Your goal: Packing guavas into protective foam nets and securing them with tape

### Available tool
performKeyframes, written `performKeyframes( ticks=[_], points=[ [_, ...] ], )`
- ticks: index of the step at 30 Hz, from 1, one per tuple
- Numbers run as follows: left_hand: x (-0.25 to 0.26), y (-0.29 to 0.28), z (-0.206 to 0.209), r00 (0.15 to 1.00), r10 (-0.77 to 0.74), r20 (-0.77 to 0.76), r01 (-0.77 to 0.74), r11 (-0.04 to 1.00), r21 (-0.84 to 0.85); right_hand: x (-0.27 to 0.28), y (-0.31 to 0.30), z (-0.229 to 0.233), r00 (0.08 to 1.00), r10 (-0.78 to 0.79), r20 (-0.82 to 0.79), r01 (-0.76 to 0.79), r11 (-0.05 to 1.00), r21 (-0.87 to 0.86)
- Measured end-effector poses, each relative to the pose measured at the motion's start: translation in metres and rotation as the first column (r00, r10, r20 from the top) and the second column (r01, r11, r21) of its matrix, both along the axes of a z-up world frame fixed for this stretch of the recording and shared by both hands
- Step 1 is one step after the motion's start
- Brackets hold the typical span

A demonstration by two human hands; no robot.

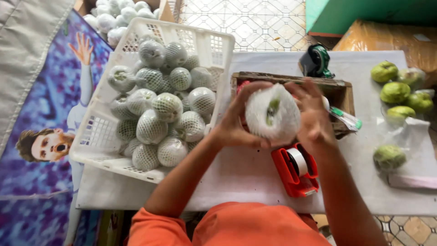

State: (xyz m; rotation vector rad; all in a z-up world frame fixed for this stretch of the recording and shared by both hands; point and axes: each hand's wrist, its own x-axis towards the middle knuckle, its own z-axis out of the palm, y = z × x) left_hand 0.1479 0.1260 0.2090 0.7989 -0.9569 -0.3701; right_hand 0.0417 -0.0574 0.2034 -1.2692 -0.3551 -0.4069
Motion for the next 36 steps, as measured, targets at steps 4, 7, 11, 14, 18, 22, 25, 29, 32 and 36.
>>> performKeyframes(
  ticks=[4,7,11,14,18,22,25,29,32,36],
  points=[
    [-0.038,-0.015,-0.002,0.998,-0.048,-0.031,0.042,0.988,-0.149,-0.011,0.016,-0.015,0.967,0.254,-0.016,-0.229,0.894,0.386],
    [-0.043,-0.008,0.001,0.975,0.114,0.191,-0.118,0.993,0.007,-0.03,0.027,-0.023,0.933,0.36,-0.009,-0.287,0.759,0.584],
    [-0.047,0.012,0.024,0.912,0.189,0.364,-0.289,0.926,0.242,-0.053,0.021,-0.058,0.887,0.46,0.032,-0.324,0.572,0.753],
    [-0.056,0.014,0.036,0.804,0.357,0.476,-0.511,0.824,0.245,-0.063,0.003,-0.09,0.926,0.346,-0.149,-0.157,0.714,0.682],
    [-0.064,0.011,0.039,0.523,0.487,0.7,-0.79,0.585,0.184,-0.065,0.013,-0.062,0.976,0.105,-0.194,-0.006,0.892,0.452],
    [-0.066,0.015,0.052,0.302,0.515,0.802,-0.855,0.518,-0.011,-0.07,0.016,-0.061,0.965,-0.002,-0.261,0.1,0.927,0.363],
    [-0.061,0.013,0.042,0.37,0.546,0.752,-0.831,0.556,0.005,-0.076,0.007,-0.086,0.963,0.011,-0.271,0.095,0.922,0.374],
    [-0.067,0.018,0.05,0.464,0.627,0.626,-0.821,0.57,0.037,-0.082,0.013,-0.054,0.961,-0.03,-0.276,0.127,0.932,0.34],
    [-0.068,0.023,0.055,0.534,0.646,0.545,-0.795,0.603,0.064,-0.083,0.014,-0.044,0.96,-0.036,-0.276,0.132,0.932,0.338],
    [-0.078,0.038,0.073,0.629,0.339,0.699,-0.676,0.682,0.278,-0.085,0.017,-0.042,0.944,-0.12,-0.309,0.2,0.949,0.245]
  ],
)
